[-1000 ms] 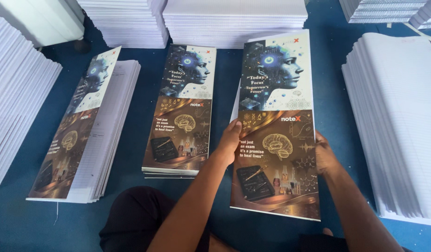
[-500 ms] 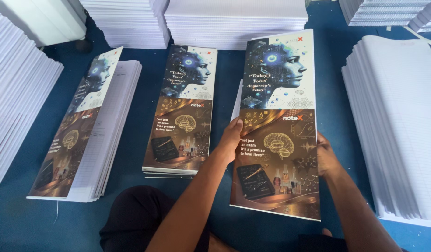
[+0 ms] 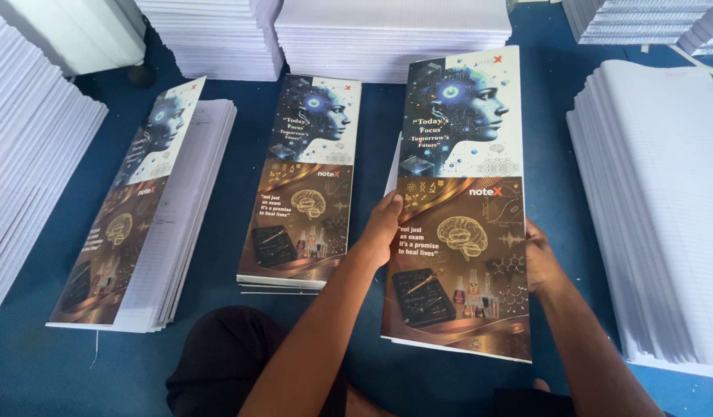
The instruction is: The person sits on the floor and assembles notebooks by inserting stacks of lined paper into printed covers. They fold the paper, place it inside the cover, and stack the completed notebooks.
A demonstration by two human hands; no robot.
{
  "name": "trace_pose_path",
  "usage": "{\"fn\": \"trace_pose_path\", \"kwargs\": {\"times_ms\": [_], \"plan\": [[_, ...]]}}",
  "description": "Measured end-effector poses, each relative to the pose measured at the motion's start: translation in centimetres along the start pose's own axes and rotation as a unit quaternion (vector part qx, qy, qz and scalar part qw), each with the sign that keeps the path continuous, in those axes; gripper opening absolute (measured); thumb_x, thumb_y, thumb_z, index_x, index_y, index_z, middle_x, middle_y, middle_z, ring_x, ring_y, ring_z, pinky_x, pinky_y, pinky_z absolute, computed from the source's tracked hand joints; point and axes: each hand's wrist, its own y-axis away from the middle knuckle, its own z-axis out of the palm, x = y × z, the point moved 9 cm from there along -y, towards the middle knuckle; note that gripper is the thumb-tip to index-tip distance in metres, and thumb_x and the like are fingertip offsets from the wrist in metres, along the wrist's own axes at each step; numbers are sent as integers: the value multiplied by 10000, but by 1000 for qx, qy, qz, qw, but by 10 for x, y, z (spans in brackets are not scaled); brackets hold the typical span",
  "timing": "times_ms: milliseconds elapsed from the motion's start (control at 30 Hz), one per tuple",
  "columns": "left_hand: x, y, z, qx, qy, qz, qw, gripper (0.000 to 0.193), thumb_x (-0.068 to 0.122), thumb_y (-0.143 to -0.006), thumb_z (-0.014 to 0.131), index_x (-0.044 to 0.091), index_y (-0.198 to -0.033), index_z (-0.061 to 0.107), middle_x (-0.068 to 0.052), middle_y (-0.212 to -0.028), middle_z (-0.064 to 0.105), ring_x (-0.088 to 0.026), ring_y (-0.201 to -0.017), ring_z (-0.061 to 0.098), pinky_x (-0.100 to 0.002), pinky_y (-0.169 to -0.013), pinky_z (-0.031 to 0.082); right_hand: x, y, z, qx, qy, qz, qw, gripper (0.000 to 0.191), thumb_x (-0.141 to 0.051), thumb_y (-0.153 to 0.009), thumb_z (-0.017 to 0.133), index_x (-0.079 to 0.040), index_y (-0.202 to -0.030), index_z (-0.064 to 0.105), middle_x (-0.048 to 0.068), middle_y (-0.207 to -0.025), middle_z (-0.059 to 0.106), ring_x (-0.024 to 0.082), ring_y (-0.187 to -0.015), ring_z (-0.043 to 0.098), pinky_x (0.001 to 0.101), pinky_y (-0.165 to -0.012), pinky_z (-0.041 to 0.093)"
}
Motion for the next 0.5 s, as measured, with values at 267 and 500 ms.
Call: {"fn": "trace_pose_path", "kwargs": {"times_ms": [267, 500], "plan": [[2, 7, 9, -6, 11, 2, 1000, 384, 311, -1069, 430, 168, -1393, 579, -31, -1146, 682, -128, -984, 654, -311, -801, 585, 0, 0, -7, -11, 5, -12, 1000, 559, 124, -768, 595, -90, -1282, 647, 135, -1039, 727, 212, -759, 726, 358, -576, 636], [2, 12, 10, 2, 1, -15, 1000, 393, 312, -1066, 415, 166, -1395, 574, -32, -1114, 682, -145, -945, 662, -312, -779, 588, -2, 2, -8, 14, 23, -3, 1000, 562, 6, -827, 655, -147, -1366, 618, 97, -1077, 737, 166, -794, 732, 314, -611, 636]]}}
